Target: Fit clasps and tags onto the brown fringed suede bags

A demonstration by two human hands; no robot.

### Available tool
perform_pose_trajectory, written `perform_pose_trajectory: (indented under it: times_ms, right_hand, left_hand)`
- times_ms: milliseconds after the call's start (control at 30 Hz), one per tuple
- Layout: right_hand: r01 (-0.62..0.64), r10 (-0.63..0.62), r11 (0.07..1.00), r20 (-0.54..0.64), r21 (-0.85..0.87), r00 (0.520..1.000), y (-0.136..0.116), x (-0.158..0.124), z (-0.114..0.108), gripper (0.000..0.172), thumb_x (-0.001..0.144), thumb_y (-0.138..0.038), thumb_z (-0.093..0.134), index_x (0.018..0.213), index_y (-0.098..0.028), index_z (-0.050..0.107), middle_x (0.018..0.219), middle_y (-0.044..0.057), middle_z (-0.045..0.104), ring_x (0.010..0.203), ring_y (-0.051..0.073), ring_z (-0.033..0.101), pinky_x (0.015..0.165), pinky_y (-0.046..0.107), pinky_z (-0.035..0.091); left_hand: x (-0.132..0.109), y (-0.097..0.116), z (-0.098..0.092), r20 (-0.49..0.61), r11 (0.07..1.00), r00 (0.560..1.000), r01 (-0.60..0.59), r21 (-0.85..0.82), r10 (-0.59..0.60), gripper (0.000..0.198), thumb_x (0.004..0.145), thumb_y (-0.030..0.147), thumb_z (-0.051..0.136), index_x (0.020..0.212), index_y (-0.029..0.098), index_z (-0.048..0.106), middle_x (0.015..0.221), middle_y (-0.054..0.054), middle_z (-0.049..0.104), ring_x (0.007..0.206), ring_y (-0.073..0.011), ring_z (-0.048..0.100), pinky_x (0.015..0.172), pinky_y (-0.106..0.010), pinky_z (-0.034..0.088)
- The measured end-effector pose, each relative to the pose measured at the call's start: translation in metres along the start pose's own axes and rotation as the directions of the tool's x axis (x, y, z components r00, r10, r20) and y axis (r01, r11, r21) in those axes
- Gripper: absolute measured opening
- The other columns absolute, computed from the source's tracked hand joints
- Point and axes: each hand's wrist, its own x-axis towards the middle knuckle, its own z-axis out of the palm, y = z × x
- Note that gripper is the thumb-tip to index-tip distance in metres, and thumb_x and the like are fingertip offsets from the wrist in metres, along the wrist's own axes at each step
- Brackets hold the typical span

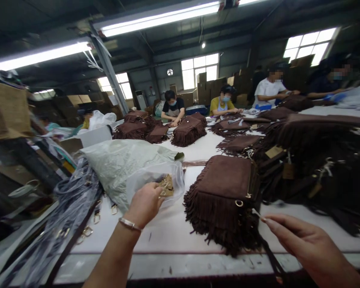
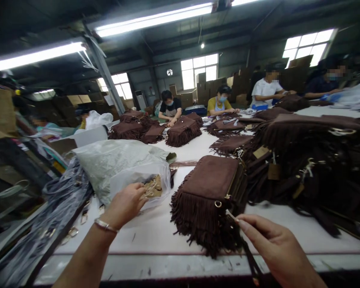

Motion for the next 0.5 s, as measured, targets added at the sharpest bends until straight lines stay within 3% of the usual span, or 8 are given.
perform_pose_trajectory:
  times_ms: [67, 133, 200, 300, 400, 500]
  right_hand:
    - [0.056, -0.052, 0.991, 0.034, -0.118, 0.998, -0.004, 0.002, -0.002, 0.034, 0.066, -0.057, 0.076, 0.080, -0.026, 0.081, 0.087, 0.009, 0.078, 0.082, 0.029, 0.074, 0.074, 0.032, 0.062]
    - [0.102, -0.098, 0.978, 0.030, -0.183, 0.995, -0.005, 0.004, -0.002, 0.032, 0.071, -0.056, 0.071, 0.082, -0.027, 0.080, 0.088, 0.007, 0.078, 0.083, 0.027, 0.073, 0.077, 0.032, 0.061]
    - [0.184, -0.189, 0.957, -0.002, -0.225, 0.982, -0.007, 0.005, -0.003, 0.029, 0.075, -0.054, 0.069, 0.082, -0.027, 0.079, 0.087, 0.006, 0.077, 0.081, 0.026, 0.073, 0.077, 0.033, 0.061]
    - [0.285, -0.296, 0.927, -0.010, -0.246, 0.955, -0.010, 0.004, -0.007, 0.024, 0.081, -0.049, 0.067, 0.085, -0.028, 0.077, 0.088, 0.004, 0.076, 0.082, 0.024, 0.071, 0.079, 0.032, 0.059]
    - [0.358, -0.362, 0.899, 0.031, -0.251, 0.931, -0.009, 0.002, -0.011, 0.018, 0.086, -0.043, 0.064, 0.087, -0.028, 0.075, 0.087, 0.003, 0.074, 0.081, 0.022, 0.070, 0.076, 0.030, 0.057]
    - [0.457, -0.453, 0.850, 0.079, -0.263, 0.888, -0.006, 0.001, -0.013, 0.015, 0.091, -0.036, 0.060, 0.089, -0.028, 0.072, 0.082, 0.003, 0.070, 0.077, 0.020, 0.067, 0.072, 0.030, 0.055]
  left_hand:
    - [-0.006, 0.031, -0.002, -0.213, 0.991, 0.977, -0.046, -0.122, 0.019, 0.018, 0.090, 0.021, 0.057, 0.105, 0.020, 0.067, 0.111, -0.013, 0.065, 0.104, -0.0280, 0.061, 0.092, -0.040, 0.048]
    - [-0.011, 0.071, 0.003, -0.309, 0.937, 0.950, -0.144, -0.318, 0.041, 0.021, 0.094, 0.021, 0.051, 0.111, 0.020, 0.064, 0.104, -0.011, 0.065, 0.097, -0.0244, 0.061, 0.090, -0.038, 0.049]
    - [-0.014, 0.110, 0.013, -0.246, 0.829, 0.961, -0.239, -0.506, 0.127, 0.018, 0.094, 0.021, 0.052, 0.107, 0.021, 0.064, 0.093, -0.008, 0.065, 0.086, -0.0207, 0.062, 0.079, -0.032, 0.051]
    - [-0.014, 0.154, 0.027, -0.172, 0.748, 0.957, -0.290, -0.597, 0.234, 0.017, 0.093, 0.020, 0.052, 0.105, 0.021, 0.064, 0.089, -0.007, 0.062, 0.080, -0.0195, 0.061, 0.072, -0.030, 0.050]
    - [-0.007, 0.175, 0.034, -0.212, 0.755, 0.947, -0.319, -0.573, 0.240, 0.017, 0.094, 0.022, 0.049, 0.106, 0.021, 0.062, 0.092, -0.008, 0.061, 0.082, -0.0203, 0.060, 0.074, -0.031, 0.050]
    - [0.003, 0.188, 0.038, -0.257, 0.810, 0.952, -0.283, -0.514, 0.169, 0.010, 0.093, 0.025, 0.052, 0.097, 0.021, 0.060, 0.090, -0.008, 0.059, 0.080, -0.0213, 0.059, 0.072, -0.033, 0.049]
